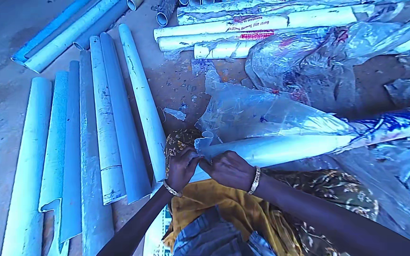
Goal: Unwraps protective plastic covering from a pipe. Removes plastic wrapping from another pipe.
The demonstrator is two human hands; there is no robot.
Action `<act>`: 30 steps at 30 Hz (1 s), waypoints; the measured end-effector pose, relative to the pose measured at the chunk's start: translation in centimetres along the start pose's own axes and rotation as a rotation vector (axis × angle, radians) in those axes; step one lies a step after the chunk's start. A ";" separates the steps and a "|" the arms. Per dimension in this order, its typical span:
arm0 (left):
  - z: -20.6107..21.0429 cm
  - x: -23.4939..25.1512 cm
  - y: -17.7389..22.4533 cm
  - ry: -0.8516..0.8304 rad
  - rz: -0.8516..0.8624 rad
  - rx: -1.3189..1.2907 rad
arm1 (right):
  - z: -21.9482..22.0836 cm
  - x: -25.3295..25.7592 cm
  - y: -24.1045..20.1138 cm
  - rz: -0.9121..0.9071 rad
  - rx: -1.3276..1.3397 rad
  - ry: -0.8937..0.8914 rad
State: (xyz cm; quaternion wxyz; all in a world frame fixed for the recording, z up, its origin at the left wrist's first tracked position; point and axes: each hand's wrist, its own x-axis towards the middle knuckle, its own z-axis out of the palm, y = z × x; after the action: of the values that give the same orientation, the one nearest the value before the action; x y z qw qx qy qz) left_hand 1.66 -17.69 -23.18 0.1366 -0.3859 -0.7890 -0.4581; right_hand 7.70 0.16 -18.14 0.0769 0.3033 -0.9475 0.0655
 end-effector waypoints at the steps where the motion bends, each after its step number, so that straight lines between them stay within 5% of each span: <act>1: 0.1 0.1 0.0 0.013 -0.034 -0.014 | -1.1 0.5 -0.1 0.041 0.066 -0.139; 4: 0.0 1.2 -0.2 -0.009 -0.221 -0.019 | -2.1 -0.4 -0.7 0.141 0.214 -0.338; 6: -0.6 3.3 -1.6 -0.116 -0.392 -0.021 | -0.9 -5.3 -2.0 0.258 0.256 -0.355; 10: -1.0 6.6 -3.3 -0.266 -0.480 -0.039 | -0.2 -17.7 -3.5 0.844 0.261 -0.409; 12: -0.9 5.6 -2.7 -0.244 -0.437 -0.030 | -0.3 -20.6 -4.3 1.032 0.368 -0.169; 14: -0.9 4.1 -2.0 -0.212 -0.392 -0.031 | 1.0 -20.0 -5.1 0.976 0.390 0.171; 18: -1.5 3.4 -1.7 -0.274 -0.381 -0.167 | 5.0 -11.7 -4.3 0.458 0.439 0.676; 22: -2.3 4.1 -1.9 -0.364 -0.487 -0.293 | 5.7 -1.5 -5.1 0.139 0.309 0.650; 30: -4.6 4.7 -2.7 -0.651 -0.611 -0.459 | 6.4 2.2 -5.3 0.183 0.179 0.690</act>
State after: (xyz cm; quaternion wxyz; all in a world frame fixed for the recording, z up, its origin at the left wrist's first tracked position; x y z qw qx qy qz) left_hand -4.04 -19.97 -19.67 -0.3454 -0.2805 -0.7466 -0.4946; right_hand 8.29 -6.45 -23.62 0.3587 0.1829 -0.8796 0.2532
